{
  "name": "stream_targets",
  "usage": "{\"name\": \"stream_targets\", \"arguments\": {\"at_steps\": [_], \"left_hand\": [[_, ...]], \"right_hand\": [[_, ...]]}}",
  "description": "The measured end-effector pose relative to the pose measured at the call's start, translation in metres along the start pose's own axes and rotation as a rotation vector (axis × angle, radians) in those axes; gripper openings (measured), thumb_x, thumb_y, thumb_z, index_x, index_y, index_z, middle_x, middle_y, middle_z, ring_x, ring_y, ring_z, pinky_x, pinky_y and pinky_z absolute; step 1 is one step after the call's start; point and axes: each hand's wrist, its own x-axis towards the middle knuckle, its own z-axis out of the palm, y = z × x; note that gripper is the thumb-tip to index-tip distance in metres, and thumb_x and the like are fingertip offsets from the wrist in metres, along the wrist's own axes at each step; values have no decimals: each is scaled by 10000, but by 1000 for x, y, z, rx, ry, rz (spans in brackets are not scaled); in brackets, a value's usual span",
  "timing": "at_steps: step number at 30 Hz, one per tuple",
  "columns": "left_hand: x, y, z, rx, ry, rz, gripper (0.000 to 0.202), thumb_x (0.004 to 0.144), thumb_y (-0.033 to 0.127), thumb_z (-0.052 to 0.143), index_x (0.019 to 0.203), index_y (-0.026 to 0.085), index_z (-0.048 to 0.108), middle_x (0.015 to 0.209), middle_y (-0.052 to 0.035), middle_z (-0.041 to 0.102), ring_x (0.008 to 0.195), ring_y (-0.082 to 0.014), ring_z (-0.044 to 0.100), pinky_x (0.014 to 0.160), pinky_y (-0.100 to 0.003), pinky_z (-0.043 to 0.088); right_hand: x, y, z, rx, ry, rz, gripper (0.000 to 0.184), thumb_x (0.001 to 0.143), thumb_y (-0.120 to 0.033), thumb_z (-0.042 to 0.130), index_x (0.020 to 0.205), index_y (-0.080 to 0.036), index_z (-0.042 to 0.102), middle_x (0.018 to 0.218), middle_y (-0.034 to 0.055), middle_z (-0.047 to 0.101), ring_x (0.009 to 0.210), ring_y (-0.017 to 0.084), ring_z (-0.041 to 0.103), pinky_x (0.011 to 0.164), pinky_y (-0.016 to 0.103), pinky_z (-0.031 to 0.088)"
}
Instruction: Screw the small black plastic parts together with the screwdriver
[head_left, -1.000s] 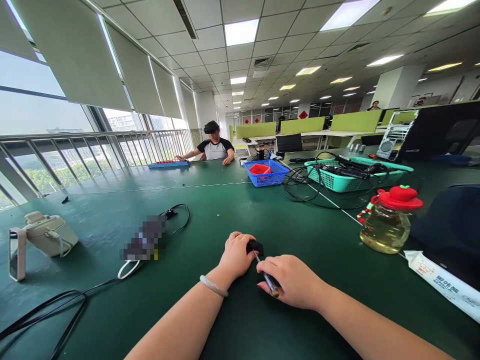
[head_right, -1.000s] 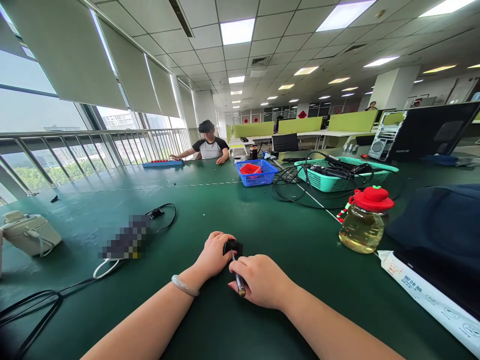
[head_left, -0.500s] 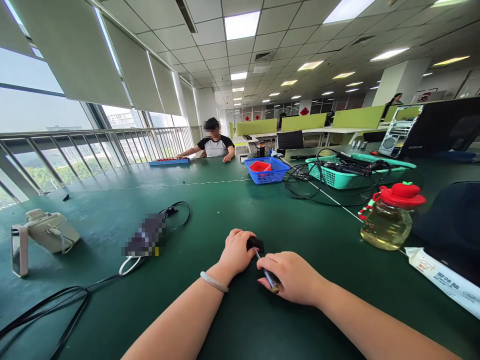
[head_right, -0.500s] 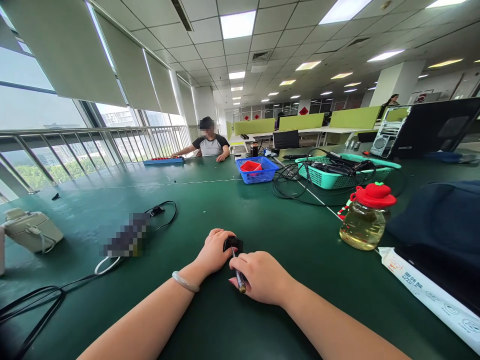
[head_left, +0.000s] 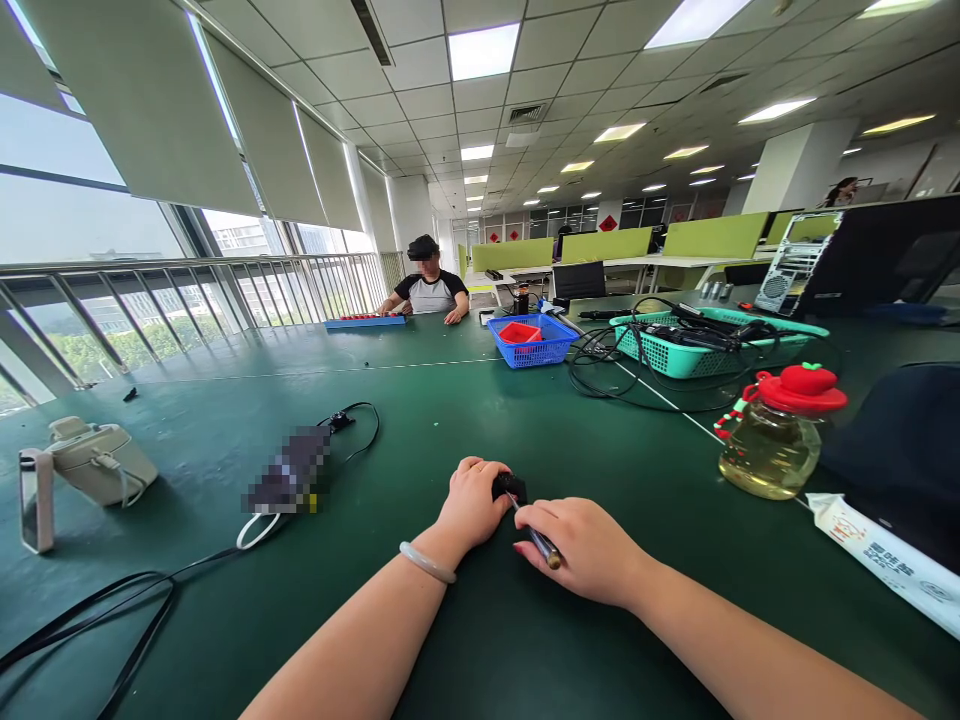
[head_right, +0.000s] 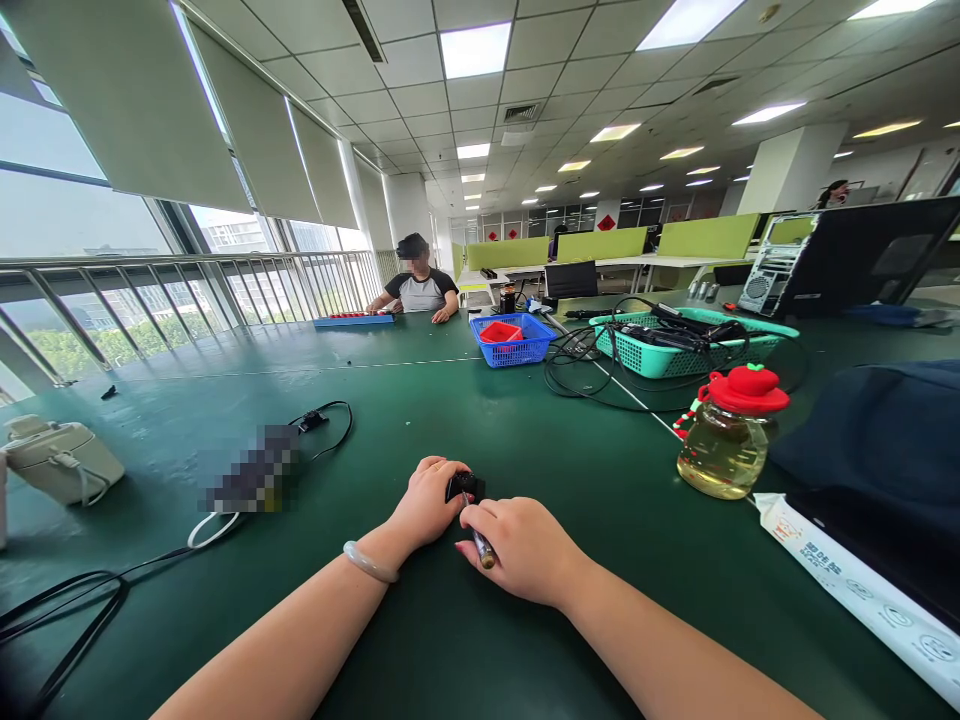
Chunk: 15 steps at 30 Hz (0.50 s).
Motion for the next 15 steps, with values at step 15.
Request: {"name": "stream_targets", "arguments": {"at_steps": [15], "left_hand": [[0,-1,0,4,-10,-5,325,800,235,624,1124,234,652,1167,-55,683,1278,-287,433,1093,-450,344]], "right_hand": [[0,-3,0,-71,-47,-7,109,860,-193,494,870,-212,601,776,0,642,599,133,526,595,284,316]]}}
